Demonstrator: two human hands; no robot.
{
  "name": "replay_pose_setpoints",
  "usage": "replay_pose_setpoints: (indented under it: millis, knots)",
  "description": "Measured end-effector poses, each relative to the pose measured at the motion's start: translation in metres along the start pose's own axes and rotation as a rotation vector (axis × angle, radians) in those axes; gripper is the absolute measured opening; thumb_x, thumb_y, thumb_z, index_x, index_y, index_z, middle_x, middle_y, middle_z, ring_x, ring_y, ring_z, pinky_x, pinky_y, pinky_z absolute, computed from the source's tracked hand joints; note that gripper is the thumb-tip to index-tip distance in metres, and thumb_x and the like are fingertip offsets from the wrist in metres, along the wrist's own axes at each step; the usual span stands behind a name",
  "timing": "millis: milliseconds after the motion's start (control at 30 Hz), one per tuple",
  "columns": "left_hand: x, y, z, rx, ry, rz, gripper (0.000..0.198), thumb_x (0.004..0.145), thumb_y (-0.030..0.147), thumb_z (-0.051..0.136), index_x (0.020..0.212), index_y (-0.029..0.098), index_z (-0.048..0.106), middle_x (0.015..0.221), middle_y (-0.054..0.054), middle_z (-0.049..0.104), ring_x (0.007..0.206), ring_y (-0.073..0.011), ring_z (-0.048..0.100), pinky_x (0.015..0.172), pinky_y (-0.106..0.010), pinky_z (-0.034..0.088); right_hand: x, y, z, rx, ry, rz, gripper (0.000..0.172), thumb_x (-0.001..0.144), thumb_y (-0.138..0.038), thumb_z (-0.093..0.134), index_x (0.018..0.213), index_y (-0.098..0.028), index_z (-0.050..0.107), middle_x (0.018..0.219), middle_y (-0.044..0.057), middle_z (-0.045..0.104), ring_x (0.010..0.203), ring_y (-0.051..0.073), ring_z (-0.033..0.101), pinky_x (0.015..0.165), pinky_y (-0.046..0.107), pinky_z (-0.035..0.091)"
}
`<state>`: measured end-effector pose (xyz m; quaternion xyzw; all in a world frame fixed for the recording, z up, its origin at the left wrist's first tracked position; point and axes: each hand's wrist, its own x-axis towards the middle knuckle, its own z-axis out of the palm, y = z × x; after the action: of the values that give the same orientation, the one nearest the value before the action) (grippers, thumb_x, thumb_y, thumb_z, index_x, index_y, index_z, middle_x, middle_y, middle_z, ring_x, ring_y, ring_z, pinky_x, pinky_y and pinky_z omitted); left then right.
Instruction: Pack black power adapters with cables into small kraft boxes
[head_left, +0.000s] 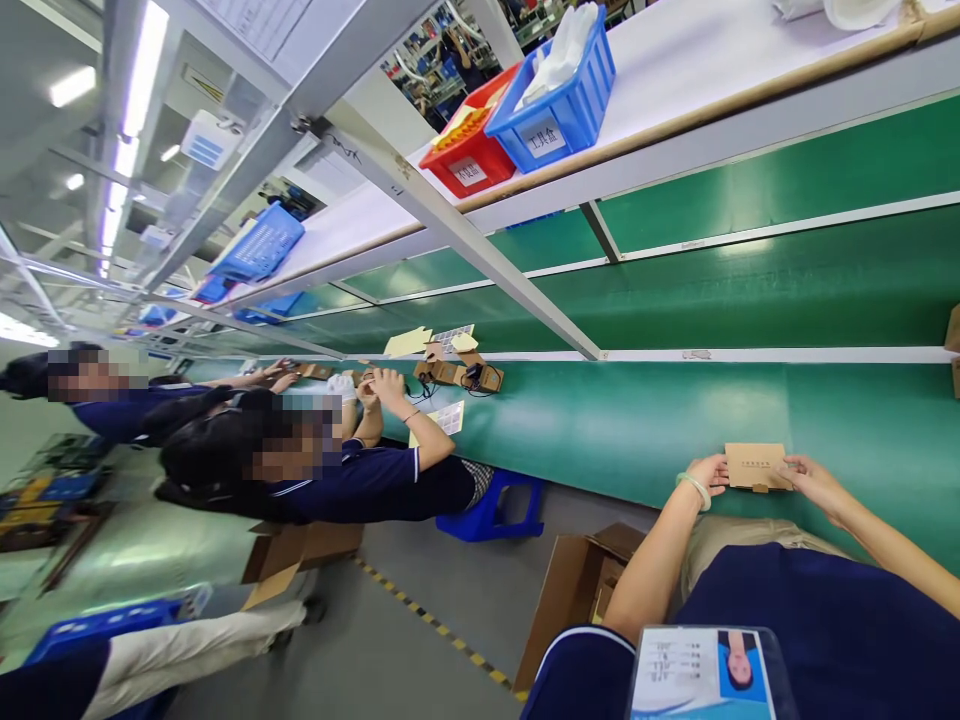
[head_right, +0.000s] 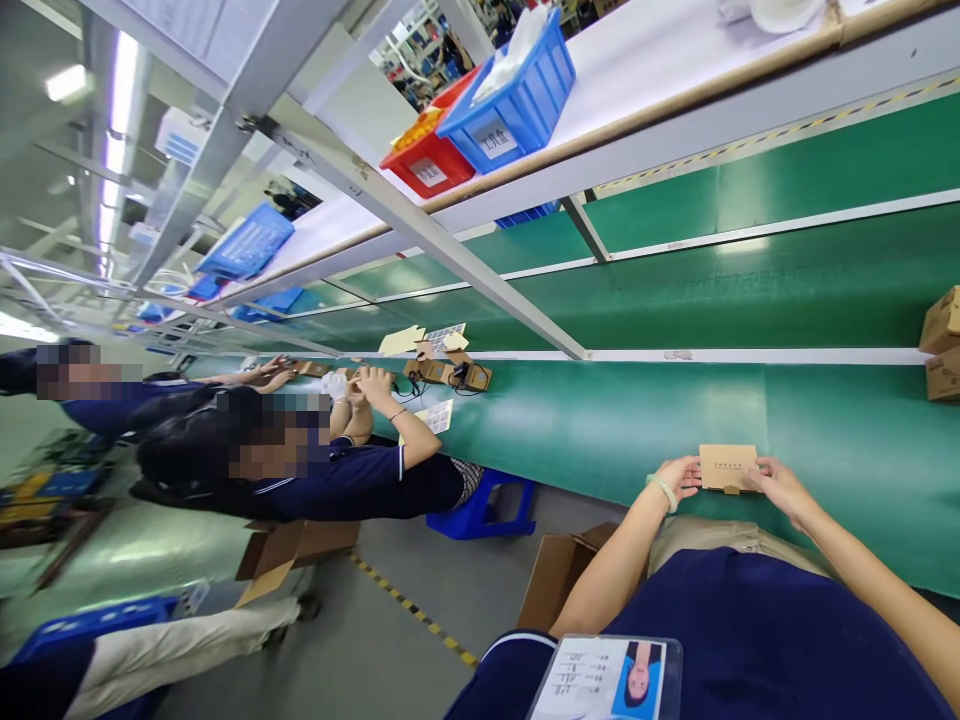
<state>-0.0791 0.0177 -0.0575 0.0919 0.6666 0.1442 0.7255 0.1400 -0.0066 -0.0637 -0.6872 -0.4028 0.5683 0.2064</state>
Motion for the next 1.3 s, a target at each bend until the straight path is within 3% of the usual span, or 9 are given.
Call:
replay_pose_setpoints:
  millis: [333,467,567,700,933,1000,1133,1233,1300]
  knots:
    - [-0.01,-0.008,0.0,-0.064,-0.163,-0.062,0.023,0.076,0.035,0.059,0.082,0.014,0.06,0.081,-0.004,0.061,0.072,-0.0127,0.058,0.075,-0.026,0.044,0.006,0.012,0.012,-0.08,-0.043,0.046,0.073,0.07,-0.059,0.058,0.128,-0.016,0.043,0.102,0.012,0.063,0.087,0.026,0.063,0.083,0.043,0.048]
    - [-0.015,-0.002,-0.005,-0.138,-0.229,-0.031,0.025,0.078,0.039,0.056,0.085,0.016,0.059,0.079,-0.003,0.06,0.071,-0.0122,0.057,0.068,-0.025,0.042,0.001,0.016,0.01,-0.359,-0.057,-0.15,0.083,0.07,-0.059,0.058,0.136,-0.014,0.038,0.113,0.016,0.054,0.092,0.026,0.059,0.089,0.042,0.046]
    - [-0.016,0.002,-0.006,-0.147,-0.27,0.007,0.029,0.076,0.041,0.059,0.09,0.016,0.059,0.079,-0.004,0.061,0.071,-0.0125,0.056,0.063,-0.023,0.039,-0.003,0.019,0.011,-0.686,-0.008,-0.364,0.076,0.073,-0.059,0.055,0.135,-0.017,0.043,0.111,0.016,0.048,0.097,0.028,0.056,0.092,0.041,0.044]
    - [-0.013,-0.002,0.001,-0.125,-0.336,-0.005,0.036,0.077,0.042,0.058,0.101,0.015,0.061,0.093,-0.007,0.065,0.075,-0.0122,0.056,0.065,-0.022,0.037,-0.002,0.019,0.015,-0.865,0.041,-0.425,0.067,0.08,-0.056,0.049,0.134,-0.017,0.045,0.102,0.014,0.046,0.087,0.026,0.056,0.087,0.038,0.045]
    - [-0.006,0.001,0.01,-0.113,-0.23,0.055,0.04,0.085,0.04,0.051,0.11,0.011,0.061,0.084,-0.007,0.066,0.069,-0.012,0.058,0.066,-0.023,0.038,0.0,0.024,0.018,-0.888,0.048,-0.446,0.066,0.082,-0.054,0.049,0.137,-0.018,0.042,0.102,0.014,0.048,0.081,0.023,0.057,0.08,0.036,0.048]
    - [-0.008,0.007,0.012,-0.136,-0.286,0.035,0.041,0.086,0.043,0.05,0.11,0.011,0.061,0.08,-0.007,0.065,0.064,-0.0124,0.057,0.06,-0.023,0.038,0.0,0.025,0.02,-0.923,0.084,-0.501,0.065,0.081,-0.052,0.051,0.137,-0.02,0.043,0.11,0.017,0.048,0.089,0.027,0.058,0.083,0.039,0.048]
    - [-0.013,0.01,0.021,-0.262,-0.53,-0.039,0.041,0.082,0.045,0.056,0.106,0.012,0.061,0.076,-0.006,0.064,0.053,-0.0108,0.053,0.047,-0.021,0.033,-0.001,0.019,0.02,-0.963,0.145,-0.635,0.057,0.081,-0.04,0.054,0.134,-0.019,0.05,0.133,0.023,0.041,0.115,0.036,0.05,0.094,0.045,0.043]
    - [-0.019,0.007,0.023,-0.271,-0.532,0.029,0.044,0.083,0.049,0.053,0.102,0.011,0.061,0.078,-0.007,0.064,0.054,-0.0107,0.054,0.047,-0.021,0.034,-0.002,0.004,0.01,-0.909,0.034,-0.715,0.048,0.083,-0.027,0.046,0.129,-0.019,0.054,0.132,0.017,0.05,0.12,0.031,0.048,0.097,0.042,0.042]
    - [-0.024,0.006,0.018,-0.196,-0.481,0.106,0.051,0.085,0.057,0.044,0.102,0.012,0.061,0.085,-0.009,0.066,0.058,-0.0117,0.056,0.052,-0.023,0.038,0.0,-0.013,-0.002,-0.865,-0.045,-0.676,0.041,0.086,-0.028,0.04,0.122,-0.024,0.059,0.123,0.01,0.059,0.109,0.027,0.056,0.09,0.039,0.046]
